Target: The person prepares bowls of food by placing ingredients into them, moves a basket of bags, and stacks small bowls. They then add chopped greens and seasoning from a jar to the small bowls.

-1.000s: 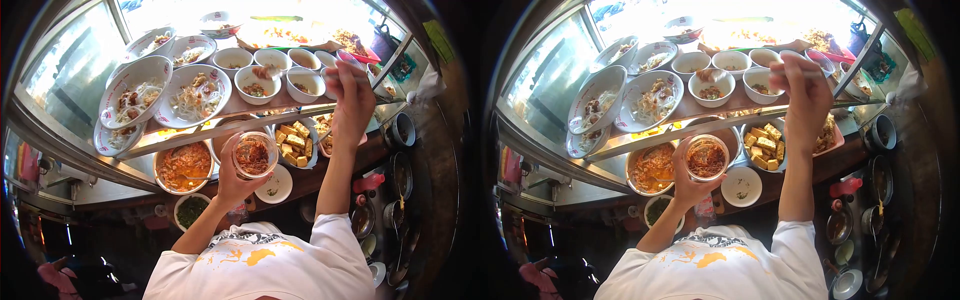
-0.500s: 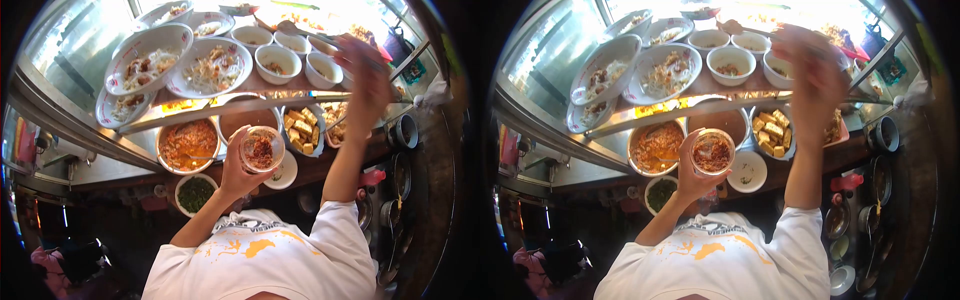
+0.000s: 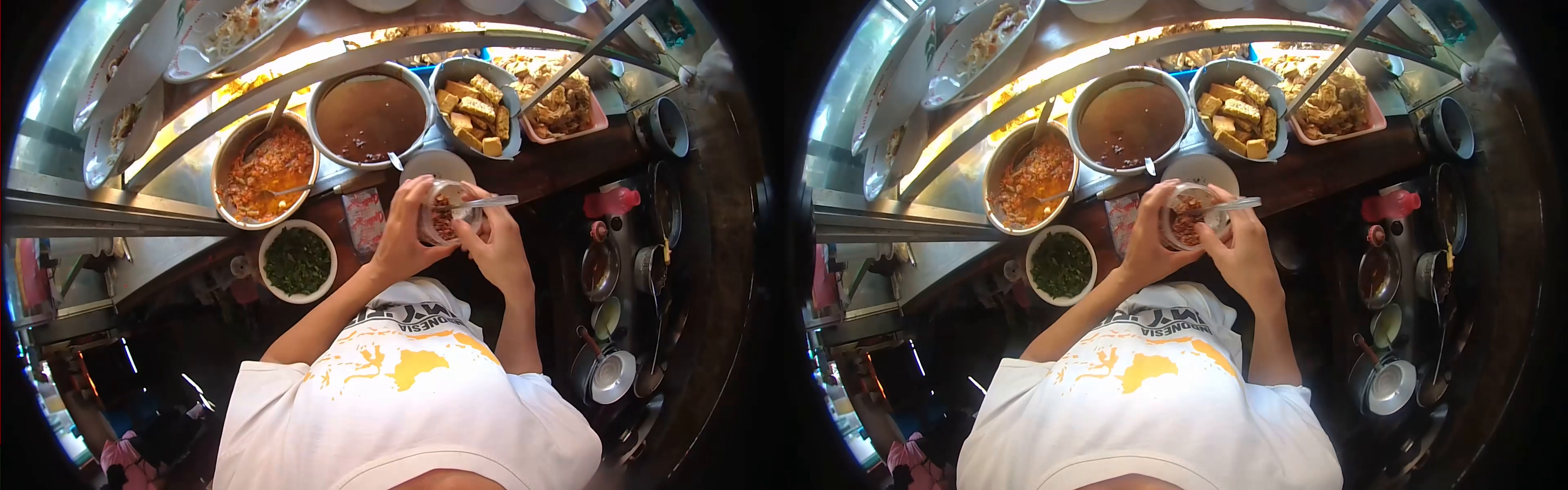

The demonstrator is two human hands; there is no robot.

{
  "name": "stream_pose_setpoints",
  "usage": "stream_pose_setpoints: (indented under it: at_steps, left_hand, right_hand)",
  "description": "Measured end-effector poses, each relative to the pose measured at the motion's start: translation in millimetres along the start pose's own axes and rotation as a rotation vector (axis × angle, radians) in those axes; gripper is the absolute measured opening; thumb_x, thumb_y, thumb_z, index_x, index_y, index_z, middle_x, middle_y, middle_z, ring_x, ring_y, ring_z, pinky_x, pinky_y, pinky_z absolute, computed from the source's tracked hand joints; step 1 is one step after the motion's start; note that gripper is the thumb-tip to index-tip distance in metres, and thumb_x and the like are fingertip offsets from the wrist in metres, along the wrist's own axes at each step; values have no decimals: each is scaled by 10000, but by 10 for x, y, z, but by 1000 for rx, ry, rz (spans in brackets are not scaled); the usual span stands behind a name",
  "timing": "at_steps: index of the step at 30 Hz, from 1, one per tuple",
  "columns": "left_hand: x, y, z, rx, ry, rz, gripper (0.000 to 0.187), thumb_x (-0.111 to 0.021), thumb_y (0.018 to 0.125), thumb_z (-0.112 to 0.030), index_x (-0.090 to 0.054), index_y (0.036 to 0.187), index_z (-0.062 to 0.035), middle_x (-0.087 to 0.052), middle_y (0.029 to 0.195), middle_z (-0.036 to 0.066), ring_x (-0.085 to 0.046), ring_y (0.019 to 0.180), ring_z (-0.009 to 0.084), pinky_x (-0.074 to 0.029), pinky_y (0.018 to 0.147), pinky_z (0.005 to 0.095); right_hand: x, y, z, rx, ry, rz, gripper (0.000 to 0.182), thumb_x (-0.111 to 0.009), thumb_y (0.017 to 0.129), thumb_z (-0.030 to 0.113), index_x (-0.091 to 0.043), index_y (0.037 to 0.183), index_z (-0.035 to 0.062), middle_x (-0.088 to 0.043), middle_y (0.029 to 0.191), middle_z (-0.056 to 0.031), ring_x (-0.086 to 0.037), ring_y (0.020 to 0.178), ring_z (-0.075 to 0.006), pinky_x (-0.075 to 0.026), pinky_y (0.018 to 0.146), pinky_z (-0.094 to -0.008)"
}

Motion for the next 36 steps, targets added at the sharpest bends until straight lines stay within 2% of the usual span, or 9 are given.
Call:
stream_pose_setpoints:
  at_steps: [4,7,13,17,18,19,22,30,36]
  left_hand:
    - [-303,-76,103,-49,126,91,1037,-878,600,-254,-273,1416,-47,-307,1445,228,-306,1351,407,-205,1135,521]
    - [-240,-67,2,12,250,124,1042,-847,648,-304,-227,1447,-53,-208,1491,235,-211,1395,405,-181,1132,556]
    - [318,-632,-143,166,142,32,761,-728,769,-66,-302,1399,-31,-382,1379,222,-441,1259,383,-412,1020,386]
    - [908,-1179,-202,307,254,-150,644,-697,802,-45,-373,1358,-23,-452,1308,195,-522,1182,330,-460,966,380]
    - [1038,-1309,-233,360,272,-213,614,-688,812,-39,-390,1348,-22,-461,1295,190,-537,1164,316,-470,955,376]
    - [1161,-1462,-240,381,293,-295,586,-673,831,-35,-392,1345,-24,-467,1288,177,-572,1124,285,-492,936,351]
    - [1504,-1827,-381,552,301,-517,532,-663,847,-34,-418,1319,-29,-514,1240,139,-612,1069,247,-499,939,332]
    - [3069,-2003,-1083,262,678,-895,327,-636,836,37,-563,1153,0,-588,1120,113,-646,961,174,-527,834,285]
    - [4941,-1828,-1735,-108,871,-1058,92,-585,883,17,-614,968,-5,-635,939,79,-641,859,159,-518,763,283]
  right_hand:
    - [9,-26,-552,-241,207,-37,455,-494,851,-71,-506,1300,0,-610,1084,-108,-629,583,-115,-510,473,-232]
    - [14,167,-689,-135,99,-158,473,-471,843,-90,-495,1309,-11,-632,1035,-132,-642,583,-126,-530,480,-246]
    - [-433,595,-1431,-64,-77,-33,412,-524,889,38,-499,1293,-38,-647,937,-157,-659,592,-161,-545,508,-285]
    - [-414,754,-1682,-194,-96,29,526,-656,905,252,-498,1271,-92,-653,1003,-218,-703,684,-209,-541,585,-322]
    - [-351,712,-1448,-42,-240,-85,418,-643,917,260,-577,1182,-57,-655,974,-140,-676,645,-179,-515,530,-260]
    - [-363,695,-1538,-202,94,17,418,-640,921,257,-582,1185,-63,-652,986,-120,-662,690,-157,-509,515,-256]
    - [-115,590,-1156,-23,-258,145,326,-620,929,216,-636,1109,-55,-661,782,-87,-592,553,-103,-489,471,-234]
    - [-558,413,262,140,-113,210,358,-587,958,253,-640,725,-14,-595,562,-55,-536,416,-87,-383,377,-208]
    - [-1298,172,818,185,-92,204,374,-599,953,269,-642,726,-25,-614,570,-56,-540,415,-85,-393,383,-202]
Point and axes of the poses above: each hand's wrist, its own y-axis towards the middle knuckle, its own x-axis out of the back of the hand, z = x × y, the point moved 7 cm from there along y, towards the middle knuckle
